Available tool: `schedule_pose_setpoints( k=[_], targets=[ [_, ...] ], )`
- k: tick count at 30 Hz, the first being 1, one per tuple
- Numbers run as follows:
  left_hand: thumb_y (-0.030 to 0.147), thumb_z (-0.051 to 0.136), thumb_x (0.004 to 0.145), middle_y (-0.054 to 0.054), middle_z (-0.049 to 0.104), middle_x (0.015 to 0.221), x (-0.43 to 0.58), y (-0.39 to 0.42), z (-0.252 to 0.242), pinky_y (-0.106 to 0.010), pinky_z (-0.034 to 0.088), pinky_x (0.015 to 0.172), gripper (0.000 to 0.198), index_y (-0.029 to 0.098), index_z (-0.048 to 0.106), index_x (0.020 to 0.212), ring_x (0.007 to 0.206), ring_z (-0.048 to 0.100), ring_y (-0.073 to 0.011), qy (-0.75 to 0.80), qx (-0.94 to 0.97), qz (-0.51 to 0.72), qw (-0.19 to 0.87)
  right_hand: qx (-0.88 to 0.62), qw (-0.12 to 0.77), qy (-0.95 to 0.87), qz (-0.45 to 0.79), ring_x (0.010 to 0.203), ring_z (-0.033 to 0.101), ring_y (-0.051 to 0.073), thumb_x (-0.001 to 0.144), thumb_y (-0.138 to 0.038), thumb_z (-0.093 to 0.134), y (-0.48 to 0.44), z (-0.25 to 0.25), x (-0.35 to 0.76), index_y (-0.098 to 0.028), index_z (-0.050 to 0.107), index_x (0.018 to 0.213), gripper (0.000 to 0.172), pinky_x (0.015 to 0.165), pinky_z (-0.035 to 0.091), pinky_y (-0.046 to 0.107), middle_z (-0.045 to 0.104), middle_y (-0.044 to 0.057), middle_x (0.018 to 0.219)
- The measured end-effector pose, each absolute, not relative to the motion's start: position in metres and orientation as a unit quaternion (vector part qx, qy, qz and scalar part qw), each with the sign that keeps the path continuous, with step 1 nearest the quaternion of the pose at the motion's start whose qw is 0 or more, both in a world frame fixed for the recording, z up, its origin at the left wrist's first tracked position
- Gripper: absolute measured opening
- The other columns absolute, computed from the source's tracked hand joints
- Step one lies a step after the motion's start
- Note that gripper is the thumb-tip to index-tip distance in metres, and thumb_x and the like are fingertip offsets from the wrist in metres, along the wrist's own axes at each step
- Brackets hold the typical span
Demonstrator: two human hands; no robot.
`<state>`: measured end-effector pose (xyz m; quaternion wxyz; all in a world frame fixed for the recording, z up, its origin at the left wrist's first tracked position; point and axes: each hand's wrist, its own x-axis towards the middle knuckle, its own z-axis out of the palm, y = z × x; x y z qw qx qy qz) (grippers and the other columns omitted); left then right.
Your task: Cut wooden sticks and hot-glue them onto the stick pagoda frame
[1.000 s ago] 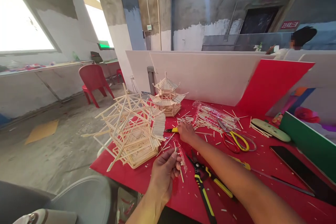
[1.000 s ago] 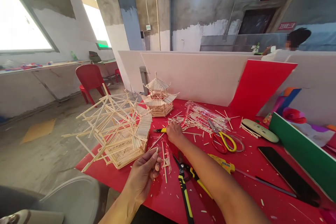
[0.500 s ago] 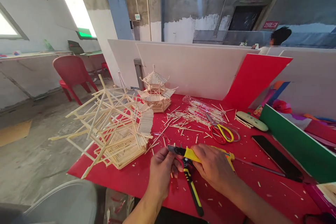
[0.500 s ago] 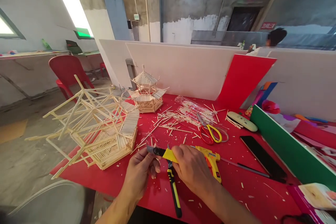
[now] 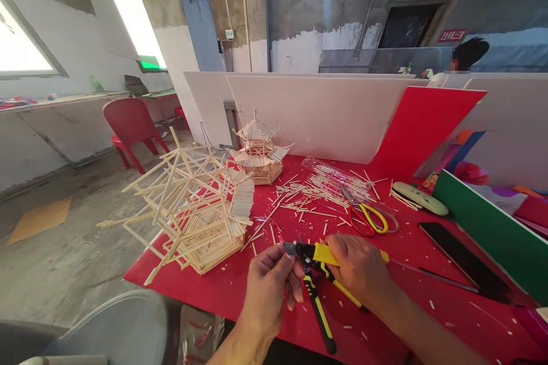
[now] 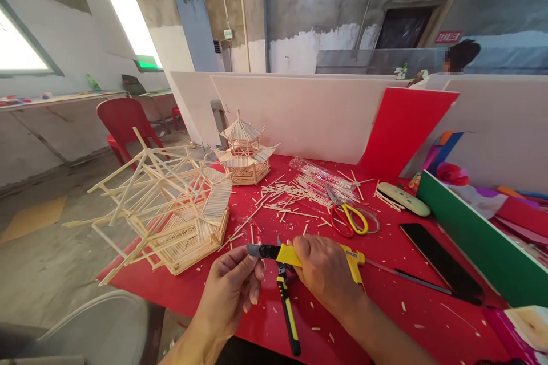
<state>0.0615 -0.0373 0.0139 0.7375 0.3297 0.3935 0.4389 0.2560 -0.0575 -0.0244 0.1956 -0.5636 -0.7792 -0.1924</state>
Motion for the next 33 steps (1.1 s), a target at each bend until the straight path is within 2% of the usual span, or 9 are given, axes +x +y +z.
schedule_pose_setpoints(
  k=[8,10,11,12,15,19,21,26,33],
  targets=[
    [0.044,0.080,0.063,-0.001,0.060,0.049,0.061,-0.049,0.008,-0.015,0.030,0.024,0.039,0.013,0.058,0.056,0.027,0.045,-0.0062,0.394,0.308,0.394,0.771,-0.579,0.159,-0.771,-0.210,0.065,0.060,0.022,0.087,-0.020,0.050,-0.066,-0.029,0.280,-0.020,0.052,0.084,0.003,0.061,0.036,0.031,0.063,0.006,0.071],
    [0.046,0.080,0.065,0.000,0.060,0.049,0.050,-0.054,0.005,-0.015,0.030,0.024,0.038,0.013,0.060,0.061,0.026,0.046,-0.0072,0.400,0.303,0.387,0.774,-0.653,0.126,-0.704,-0.248,0.051,0.054,0.019,0.091,-0.025,0.044,-0.068,-0.025,0.310,-0.021,0.053,0.079,0.015,0.052,0.032,0.029,0.057,0.004,0.057],
    [0.046,0.080,0.066,0.000,0.062,0.051,0.045,-0.057,0.003,-0.015,0.030,0.024,0.037,0.013,0.062,0.067,0.027,0.048,-0.0083,0.407,0.295,0.391,0.771,-0.702,0.114,-0.642,-0.286,0.039,0.045,0.017,0.093,-0.029,0.041,-0.069,-0.021,0.327,-0.021,0.052,0.075,0.023,0.045,0.024,0.029,0.049,0.002,0.046],
    [0.046,0.081,0.065,0.001,0.062,0.051,0.041,-0.059,0.002,-0.015,0.030,0.024,0.037,0.014,0.064,0.071,0.027,0.048,-0.0080,0.416,0.283,0.401,0.766,-0.728,0.110,-0.603,-0.308,0.037,0.043,0.016,0.094,-0.034,0.040,-0.071,-0.017,0.341,-0.021,0.054,0.076,0.026,0.043,0.021,0.028,0.048,0.001,0.043],
    [0.042,0.084,0.064,0.000,0.063,0.055,0.039,-0.061,-0.003,-0.014,0.035,0.028,0.037,0.014,0.061,0.068,0.032,0.051,-0.0069,0.420,0.262,0.416,0.763,-0.729,0.145,-0.606,-0.284,0.050,0.056,0.020,0.093,-0.043,0.044,-0.079,-0.008,0.349,-0.019,0.057,0.092,0.027,0.047,0.028,0.029,0.062,0.006,0.061],
    [0.043,0.078,0.071,-0.001,0.065,0.060,0.051,-0.055,-0.001,-0.015,0.037,0.029,0.034,0.014,0.064,0.078,0.036,0.052,-0.0085,0.378,0.281,0.402,0.785,-0.624,0.206,-0.740,-0.147,0.063,0.064,0.020,0.093,-0.032,0.043,-0.091,-0.014,0.290,-0.021,0.054,0.097,0.016,0.055,0.038,0.029,0.068,0.005,0.074],
    [0.044,0.076,0.074,-0.001,0.064,0.061,0.054,-0.053,0.000,-0.015,0.036,0.029,0.033,0.014,0.063,0.080,0.037,0.052,-0.0080,0.375,0.291,0.405,0.781,-0.607,0.222,-0.756,-0.105,0.065,0.064,0.019,0.092,-0.026,0.044,-0.096,-0.021,0.263,-0.022,0.051,0.095,0.009,0.056,0.038,0.028,0.068,0.004,0.077],
    [0.046,0.069,0.080,0.000,0.063,0.063,0.051,-0.054,-0.004,-0.015,0.034,0.030,0.032,0.015,0.060,0.077,0.038,0.050,-0.0071,0.378,0.321,0.415,0.763,-0.596,0.244,-0.761,-0.073,0.063,0.060,0.018,0.092,-0.022,0.045,-0.099,-0.029,0.243,-0.023,0.047,0.090,0.003,0.059,0.035,0.028,0.061,-0.001,0.069],
    [0.052,0.065,0.082,0.000,0.063,0.065,0.049,-0.059,-0.011,-0.015,0.029,0.031,0.037,0.017,0.056,0.076,0.037,0.046,-0.0054,0.386,0.365,0.406,0.743,-0.593,0.230,-0.768,-0.073,0.064,0.058,0.018,0.089,-0.018,0.047,-0.094,-0.028,0.234,-0.023,0.046,0.087,0.005,0.061,0.032,0.029,0.060,0.000,0.070]
  ],
)
